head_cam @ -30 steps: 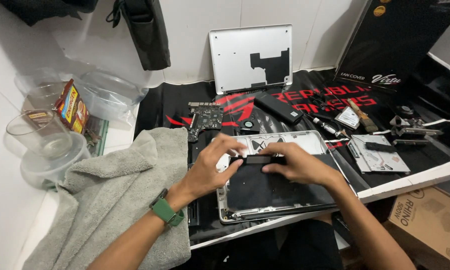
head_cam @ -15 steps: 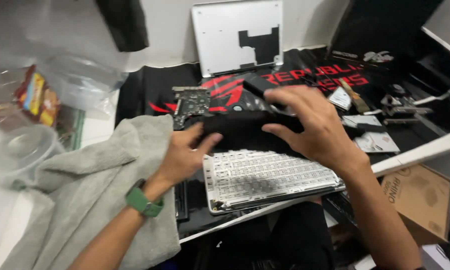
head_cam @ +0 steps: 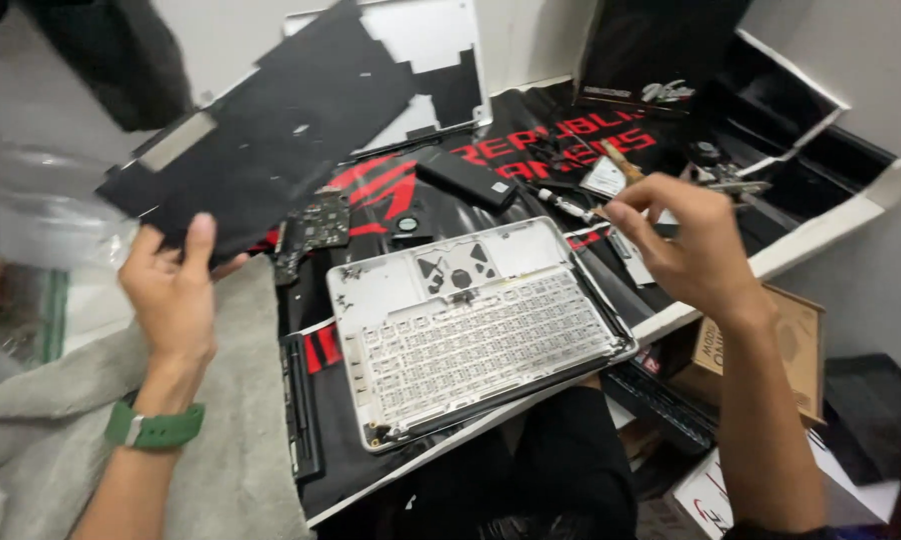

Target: The person assembles a laptop keyboard by placing a black plastic frame onto the silver keyboard base. They then use a screwdriver to tighten screws into the frame to secure it in place.

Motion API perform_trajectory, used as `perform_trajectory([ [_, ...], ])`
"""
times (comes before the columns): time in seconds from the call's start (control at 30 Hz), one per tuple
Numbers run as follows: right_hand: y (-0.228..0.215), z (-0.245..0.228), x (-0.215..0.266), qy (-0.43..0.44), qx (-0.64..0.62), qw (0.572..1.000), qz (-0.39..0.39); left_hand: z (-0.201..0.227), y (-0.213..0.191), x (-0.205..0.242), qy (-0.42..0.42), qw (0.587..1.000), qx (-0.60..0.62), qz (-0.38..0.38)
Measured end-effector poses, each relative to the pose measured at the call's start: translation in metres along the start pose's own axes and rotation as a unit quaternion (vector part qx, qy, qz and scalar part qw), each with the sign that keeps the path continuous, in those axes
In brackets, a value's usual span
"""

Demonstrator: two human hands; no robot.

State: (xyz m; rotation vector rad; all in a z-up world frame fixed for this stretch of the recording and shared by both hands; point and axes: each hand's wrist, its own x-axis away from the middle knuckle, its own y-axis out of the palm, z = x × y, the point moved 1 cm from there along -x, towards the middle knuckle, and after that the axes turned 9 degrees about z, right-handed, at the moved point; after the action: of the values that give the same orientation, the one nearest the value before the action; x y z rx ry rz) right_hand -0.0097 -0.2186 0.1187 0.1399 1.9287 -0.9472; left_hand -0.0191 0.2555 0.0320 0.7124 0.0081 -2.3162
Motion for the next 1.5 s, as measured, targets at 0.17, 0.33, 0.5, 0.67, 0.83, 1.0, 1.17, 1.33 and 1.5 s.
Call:
perform_trajectory([
  [0.17,0.004,0.036,0.020,0.193,0.066,0.967,-0.150,-0.023,-0.003,-0.005,-0.038,0.999,0.020,0.013],
  [0.33,0.010,0.053,0.031,0.258,0.058,0.947,-0.185,-0.027,0.002,-0.004,-0.136,0.990,-0.033,-0.003],
  [0.5,0.061,0.121,0.073,0.176,0.015,0.984,0.035,-0.049,-0.008,-0.017,-0.056,0.930,-0.350,-0.093],
  [0.67,0.076,0.126,0.086,0.080,0.016,0.990,0.113,0.005,-0.014,-0.004,0.031,0.778,-0.622,-0.083],
  [0.83,0.087,0.138,0.058,0.107,0.040,0.984,0.134,0.010,0.009,0.017,0.232,0.833,-0.475,-0.167],
  [1.0,0.128,0.185,0.031,0.015,0.129,0.991,0.040,-0.040,0.034,0.031,0.298,0.783,-0.464,-0.287],
  [1.17,0.148,0.201,0.041,-0.002,0.225,0.974,0.014,-0.065,0.031,0.035,0.284,0.777,-0.478,-0.295],
  [1.33,0.150,0.205,0.048,0.027,0.284,0.958,-0.041,-0.071,0.031,0.032,0.308,0.765,-0.479,-0.301],
  [1.5,0.148,0.201,0.047,0.002,0.263,0.965,-0.010,-0.059,0.022,0.020,0.281,0.761,-0.501,-0.301],
])
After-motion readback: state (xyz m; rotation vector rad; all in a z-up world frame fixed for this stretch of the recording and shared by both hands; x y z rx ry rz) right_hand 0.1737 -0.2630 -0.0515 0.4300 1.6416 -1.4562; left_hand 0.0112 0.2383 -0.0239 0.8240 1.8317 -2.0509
